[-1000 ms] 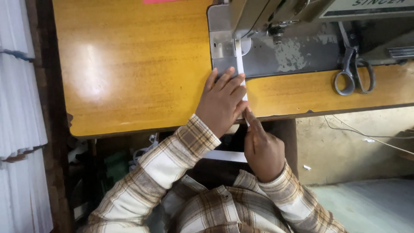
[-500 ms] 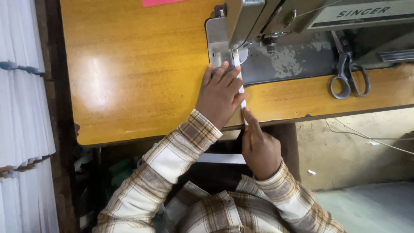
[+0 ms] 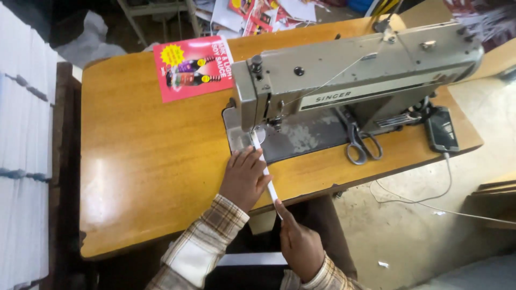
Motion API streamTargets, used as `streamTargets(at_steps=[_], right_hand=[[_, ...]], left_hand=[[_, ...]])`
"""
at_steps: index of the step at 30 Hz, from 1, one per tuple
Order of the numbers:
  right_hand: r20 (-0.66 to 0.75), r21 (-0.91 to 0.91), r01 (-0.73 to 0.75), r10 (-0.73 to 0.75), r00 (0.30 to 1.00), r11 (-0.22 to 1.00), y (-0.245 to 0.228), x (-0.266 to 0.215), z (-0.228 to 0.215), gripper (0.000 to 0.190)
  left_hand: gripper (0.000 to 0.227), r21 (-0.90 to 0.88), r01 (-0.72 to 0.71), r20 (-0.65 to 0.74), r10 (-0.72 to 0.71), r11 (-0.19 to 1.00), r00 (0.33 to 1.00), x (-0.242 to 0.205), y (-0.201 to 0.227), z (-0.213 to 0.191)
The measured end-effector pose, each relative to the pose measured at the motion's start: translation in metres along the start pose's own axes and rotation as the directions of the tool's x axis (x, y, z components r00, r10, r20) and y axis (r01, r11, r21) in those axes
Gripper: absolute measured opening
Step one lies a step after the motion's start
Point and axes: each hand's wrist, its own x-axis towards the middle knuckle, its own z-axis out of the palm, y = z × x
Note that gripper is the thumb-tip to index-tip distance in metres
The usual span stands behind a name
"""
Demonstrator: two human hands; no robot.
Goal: The person sews a white strip onto the edge of printed sachets using a Singer sewing machine. They place each sachet under the needle, guide it through, and cut the strip with scissors. The person repeats this process for multiple sachets.
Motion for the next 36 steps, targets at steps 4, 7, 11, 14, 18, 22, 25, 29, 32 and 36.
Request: streamTargets(at_steps=[4, 7, 11, 14, 18, 22, 25, 29, 32, 36], right_hand=[[-0.02, 0.039, 0.012, -0.011, 1.0, 0.999, -0.005, 0.001, -0.006, 0.061], [-0.02, 0.015, -0.002, 0.002, 1.0, 1.0, -0.008, 0.003, -0.012, 0.061], [0.025, -0.019, -0.007, 0.008, 1.0, 1.0, -0.018, 0.008, -0.028, 0.062], [0.031, -0.014, -0.008, 0.009, 0.999, 1.0, -0.022, 0.01, -0.036, 0.061], [0.04, 0.064, -0.04, 0.038, 0.998, 0.997, -0.021, 0.008, -0.034, 0.06], [0.015, 0.022, -0.006, 0.006, 1.0, 1.0, -0.021, 0.007, -0.033, 0.06], [-0.024, 0.002, 0.019, -0.019, 1.0, 1.0, -0.022, 0.009, -0.035, 0.059], [-0.001, -0.025, 0.023, -0.023, 1.0, 0.999, -0.02, 0.007, -0.03, 0.063], [0.029, -0.037, -0.001, 0.002, 1.0, 0.999, -0.017, 0.003, -0.022, 0.065], [0.05, -0.045, 0.004, -0.002, 0.999, 0.999, -0.011, -0.002, -0.006, 0.064]], left_hand=[[0.023, -0.041, 0.009, 0.06, -0.006, 0.999, 0.998, -0.006, 0.006, -0.004], [0.02, -0.069, 0.015, 0.063, -0.01, 0.998, 0.998, -0.01, 0.008, -0.003], [0.043, -0.004, 0.012, 0.108, -0.011, 1.0, 0.994, -0.01, 0.007, -0.001], [0.042, 0.006, -0.003, 0.146, 0.002, 1.0, 0.989, -0.008, 0.006, 0.001], [0.029, -0.006, -0.023, 0.174, 0.023, 1.0, 0.984, -0.009, 0.002, 0.003], [0.031, 0.03, -0.055, 0.241, 0.046, 0.998, 0.969, -0.01, -0.002, 0.005], [0.029, 0.0, -0.065, 0.262, 0.063, 0.998, 0.963, -0.01, -0.007, 0.009], [0.025, -0.005, -0.098, 0.24, 0.096, 0.995, 0.966, -0.014, -0.012, 0.017], [0.023, -0.051, -0.09, 0.198, 0.099, 0.995, 0.975, -0.016, -0.01, 0.013], [0.03, -0.132, -0.038, 0.174, 0.061, 0.991, 0.983, -0.017, -0.007, 0.006]])
